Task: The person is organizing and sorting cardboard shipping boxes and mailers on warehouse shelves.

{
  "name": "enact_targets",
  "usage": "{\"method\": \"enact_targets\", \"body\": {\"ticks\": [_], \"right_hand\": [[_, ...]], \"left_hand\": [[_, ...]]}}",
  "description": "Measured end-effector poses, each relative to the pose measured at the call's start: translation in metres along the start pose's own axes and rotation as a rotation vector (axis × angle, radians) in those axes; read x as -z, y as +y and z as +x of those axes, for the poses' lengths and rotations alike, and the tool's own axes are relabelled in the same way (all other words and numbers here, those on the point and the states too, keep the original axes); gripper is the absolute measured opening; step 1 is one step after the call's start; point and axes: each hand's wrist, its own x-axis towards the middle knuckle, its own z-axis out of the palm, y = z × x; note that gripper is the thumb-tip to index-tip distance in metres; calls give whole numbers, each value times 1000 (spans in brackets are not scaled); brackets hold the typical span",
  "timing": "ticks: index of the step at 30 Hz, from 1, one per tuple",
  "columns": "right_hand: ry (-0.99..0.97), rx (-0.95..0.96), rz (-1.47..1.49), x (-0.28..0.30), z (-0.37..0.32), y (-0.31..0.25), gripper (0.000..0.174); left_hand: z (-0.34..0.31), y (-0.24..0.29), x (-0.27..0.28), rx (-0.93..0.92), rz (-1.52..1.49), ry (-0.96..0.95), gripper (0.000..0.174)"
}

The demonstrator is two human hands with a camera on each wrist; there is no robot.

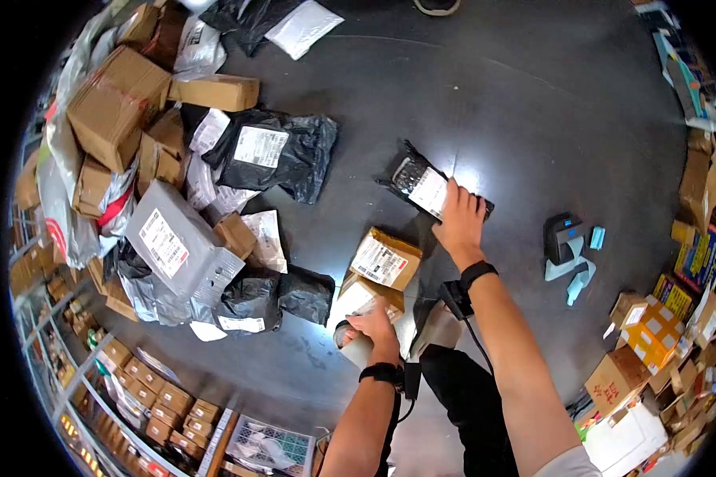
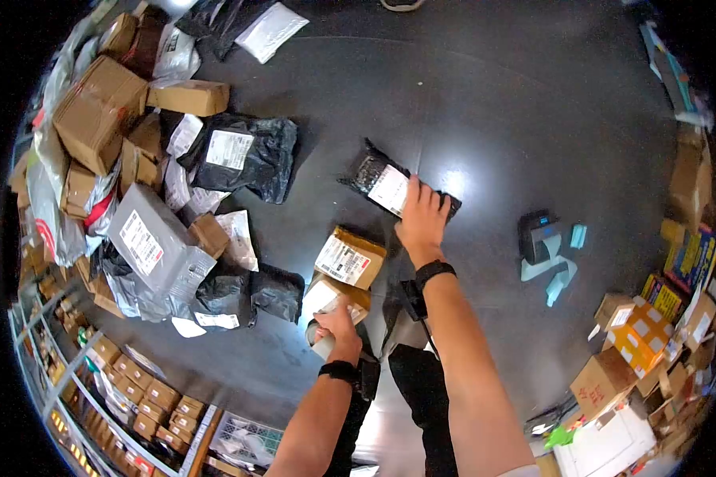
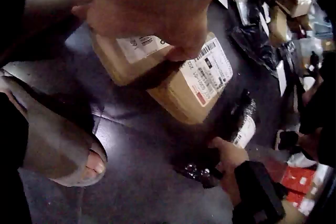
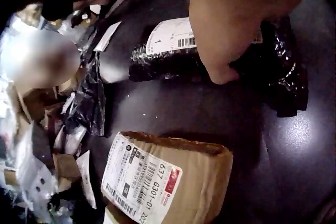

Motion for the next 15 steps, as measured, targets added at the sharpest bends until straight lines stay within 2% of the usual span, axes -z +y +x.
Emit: {"method": "enact_targets", "body": {"ticks": [1, 3, 4, 6, 7, 8, 9, 11, 12, 13, 15], "right_hand": [[8, 14, -13, 0, 0, 4, 91], [-196, -60, 162, 7, -2, 14, 77], [-159, -8, 288, 8, -6, 24, 71], [-92, 31, 517, 16, -26, 36, 60], [-109, 22, 526, 20, -36, 39, 61], [-144, -8, 558, 26, -46, 44, 61], [-181, -44, 594, 35, -56, 44, 61], [-183, -19, 640, 53, -73, 44, 61], [-187, 1, 698, 64, -82, 40, 61], [-198, 4, 697, 78, -91, 35, 61], [-174, 60, 755, 114, -110, 20, 61]], "left_hand": [[-2, 9, -2, 9, -18, -4, 110], [6, 9, -5, -74, 121, -33, 116], [14, 7, -7, -104, 152, -50, 128], [21, 9, -6, -166, 133, -87, 123], [29, 7, -4, -195, 99, -131, 120], [34, 3, 0, -183, 53, -170, 112], [32, 8, 8, -172, 42, -171, 112], [27, 19, 25, -97, -138, -302, 109], [5, 51, 47, -25, -63, -318, 106], [-1, 57, 63, -18, -63, -310, 106], [-10, 69, 100, -179, -20, -408, 103]]}}
